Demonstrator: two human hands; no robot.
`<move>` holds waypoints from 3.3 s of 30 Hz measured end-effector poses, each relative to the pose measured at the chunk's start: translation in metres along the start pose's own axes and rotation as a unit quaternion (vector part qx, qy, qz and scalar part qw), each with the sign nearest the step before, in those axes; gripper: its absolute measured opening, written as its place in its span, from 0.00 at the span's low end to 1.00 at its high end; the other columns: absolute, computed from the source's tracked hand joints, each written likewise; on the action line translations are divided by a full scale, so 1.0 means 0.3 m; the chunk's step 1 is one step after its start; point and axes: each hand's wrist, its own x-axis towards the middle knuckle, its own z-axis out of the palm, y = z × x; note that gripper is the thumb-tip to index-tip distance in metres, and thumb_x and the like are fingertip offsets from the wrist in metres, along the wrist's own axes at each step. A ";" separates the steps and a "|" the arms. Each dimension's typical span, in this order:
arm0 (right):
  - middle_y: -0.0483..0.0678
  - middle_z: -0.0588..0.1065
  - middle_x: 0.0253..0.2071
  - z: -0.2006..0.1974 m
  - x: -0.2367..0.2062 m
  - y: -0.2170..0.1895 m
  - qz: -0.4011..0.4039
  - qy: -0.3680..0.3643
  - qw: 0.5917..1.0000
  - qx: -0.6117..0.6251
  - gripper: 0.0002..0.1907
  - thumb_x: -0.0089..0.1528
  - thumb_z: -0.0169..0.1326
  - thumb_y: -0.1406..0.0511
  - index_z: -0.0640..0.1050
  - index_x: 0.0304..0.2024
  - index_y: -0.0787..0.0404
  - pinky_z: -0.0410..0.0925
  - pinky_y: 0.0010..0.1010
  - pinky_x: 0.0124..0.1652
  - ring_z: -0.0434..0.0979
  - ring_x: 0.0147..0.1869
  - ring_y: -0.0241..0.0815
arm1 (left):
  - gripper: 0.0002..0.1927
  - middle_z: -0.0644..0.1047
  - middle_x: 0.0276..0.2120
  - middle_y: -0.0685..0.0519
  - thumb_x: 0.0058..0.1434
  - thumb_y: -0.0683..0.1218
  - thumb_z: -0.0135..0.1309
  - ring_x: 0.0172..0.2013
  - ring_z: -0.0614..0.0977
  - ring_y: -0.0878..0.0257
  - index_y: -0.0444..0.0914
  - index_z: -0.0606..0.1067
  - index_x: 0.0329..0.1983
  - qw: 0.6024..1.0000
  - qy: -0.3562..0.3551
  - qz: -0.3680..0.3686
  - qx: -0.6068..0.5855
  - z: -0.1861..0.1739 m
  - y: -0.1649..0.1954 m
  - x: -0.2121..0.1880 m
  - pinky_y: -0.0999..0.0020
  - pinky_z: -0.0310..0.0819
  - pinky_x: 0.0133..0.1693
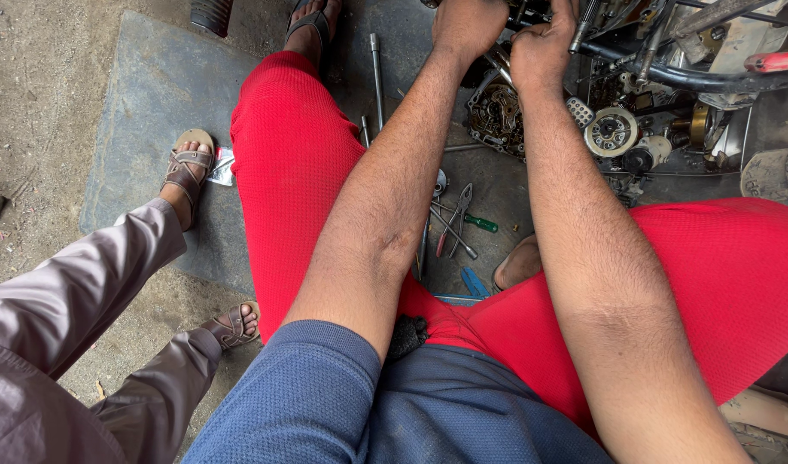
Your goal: The person sits on the ground and works on a disassembled motorcycle engine. They use a T-handle wrench to tighten bolts on the engine block and handle various small engine parts and tools scattered on the floor.
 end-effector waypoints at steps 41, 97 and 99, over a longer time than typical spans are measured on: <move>0.46 0.74 0.48 0.003 -0.011 -0.007 0.080 0.002 0.996 -0.036 0.42 0.64 0.44 0.81 0.51 0.78 0.54 0.78 0.30 0.53 0.81 0.48 0.31 | 0.15 0.72 0.13 0.59 0.63 0.56 0.51 0.17 0.77 0.72 0.42 0.80 0.32 0.999 -0.018 -0.033 0.006 -0.002 0.007 -0.008 0.70 0.75 0.22; 0.50 0.62 0.73 -0.021 -0.016 0.009 0.034 -0.030 0.999 0.006 0.40 0.63 0.40 0.84 0.64 0.74 0.51 0.79 0.22 0.52 0.81 0.55 0.32 | 0.26 0.82 0.27 0.56 0.65 0.67 0.50 0.33 0.86 0.62 0.43 0.84 0.45 0.987 0.128 -0.084 -0.042 0.077 -0.123 -0.060 0.62 0.80 0.38; 0.49 0.63 0.72 -0.017 -0.018 0.007 0.038 -0.022 0.999 0.008 0.40 0.62 0.41 0.85 0.64 0.73 0.51 0.80 0.22 0.51 0.80 0.52 0.32 | 0.27 0.81 0.24 0.56 0.65 0.67 0.49 0.29 0.85 0.64 0.42 0.83 0.45 0.988 0.111 -0.093 -0.050 0.076 -0.124 -0.063 0.63 0.80 0.34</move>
